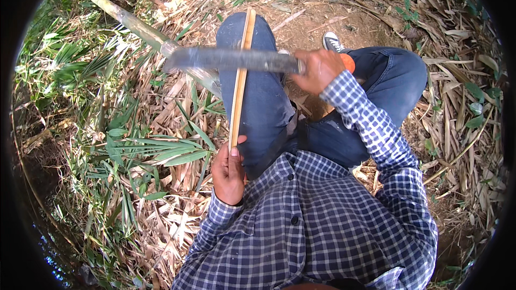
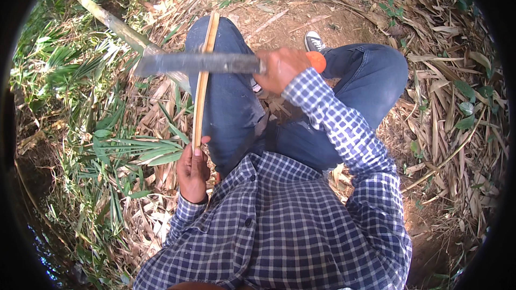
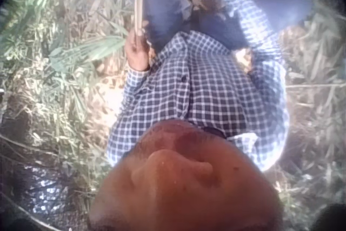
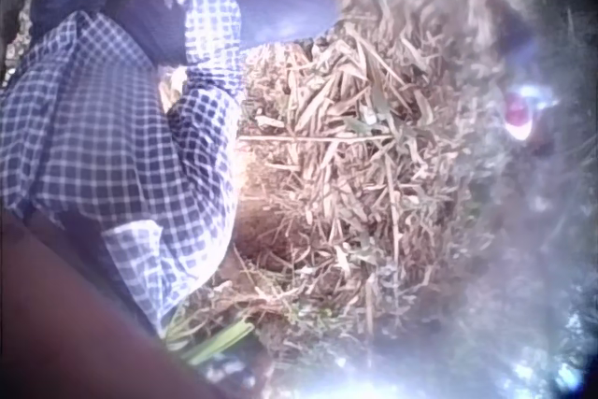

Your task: The person sits on the ground in a bamboo grove and uses a large machete to split a long bamboo stalk into thin strips. They hold the stalk against their leg and repeatedly strike it with the blade to separate the fibers.

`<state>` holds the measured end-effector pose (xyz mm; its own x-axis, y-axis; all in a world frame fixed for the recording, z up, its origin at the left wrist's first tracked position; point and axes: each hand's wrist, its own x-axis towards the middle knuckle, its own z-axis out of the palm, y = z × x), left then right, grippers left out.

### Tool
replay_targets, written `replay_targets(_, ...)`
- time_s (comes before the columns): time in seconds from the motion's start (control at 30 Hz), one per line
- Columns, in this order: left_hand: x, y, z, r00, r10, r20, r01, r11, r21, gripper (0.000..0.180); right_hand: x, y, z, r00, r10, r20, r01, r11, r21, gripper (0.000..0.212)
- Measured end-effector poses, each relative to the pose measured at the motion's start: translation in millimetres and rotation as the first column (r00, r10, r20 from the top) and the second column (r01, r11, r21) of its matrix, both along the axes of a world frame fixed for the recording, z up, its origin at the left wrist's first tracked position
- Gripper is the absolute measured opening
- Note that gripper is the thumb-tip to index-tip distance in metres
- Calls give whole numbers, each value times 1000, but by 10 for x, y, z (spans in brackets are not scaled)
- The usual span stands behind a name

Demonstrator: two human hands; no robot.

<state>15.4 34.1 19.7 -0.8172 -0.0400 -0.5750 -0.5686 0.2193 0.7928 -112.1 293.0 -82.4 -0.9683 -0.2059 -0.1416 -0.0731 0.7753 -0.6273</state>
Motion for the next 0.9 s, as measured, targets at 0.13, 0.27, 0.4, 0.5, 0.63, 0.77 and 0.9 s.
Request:
replay_targets(0.13, -63, -21, -3, 999, 7, -35, -7, 1000, -9, 35, -54, -72, 44, 998, -4, -59, 3, 1000, -17, 25)
replay_targets(0.27, 5, -28, 12, 1000, -23, -16, 23, 1000, -15, 33, -67, -86, -20, 990, 113, -87, -112, 994, 22, 25)
replay_targets(0.4, -7, 18, 47, 1000, -2, -21, 1, 1000, -18, 33, -235, -52, -29, 993, -115, -2, 115, 993, -14, 24)
replay_targets(0.5, 21, -24, 34, 1000, -16, -21, 15, 999, -29, 33, -57, -104, 61, 1000, 30, -7, -30, 1000, 1, 24)
replay_targets(0.63, 85, -63, -35, 999, -52, -9, 52, 998, -46, 32, -180, -43, -52, 1000, 1, 30, 0, 1000, -6, 25)
replay_targets(0.77, 55, -18, 28, 999, -46, -12, 45, 997, -57, 31, -368, 6, -142, 997, -65, -39, 64, 998, -6, 27)
replay_targets(0.9, 99, -28, -57, 1000, -13, -20, 13, 1000, -22, 30, -75, -140, -90, 996, 70, -57, -72, 997, -29, 28)
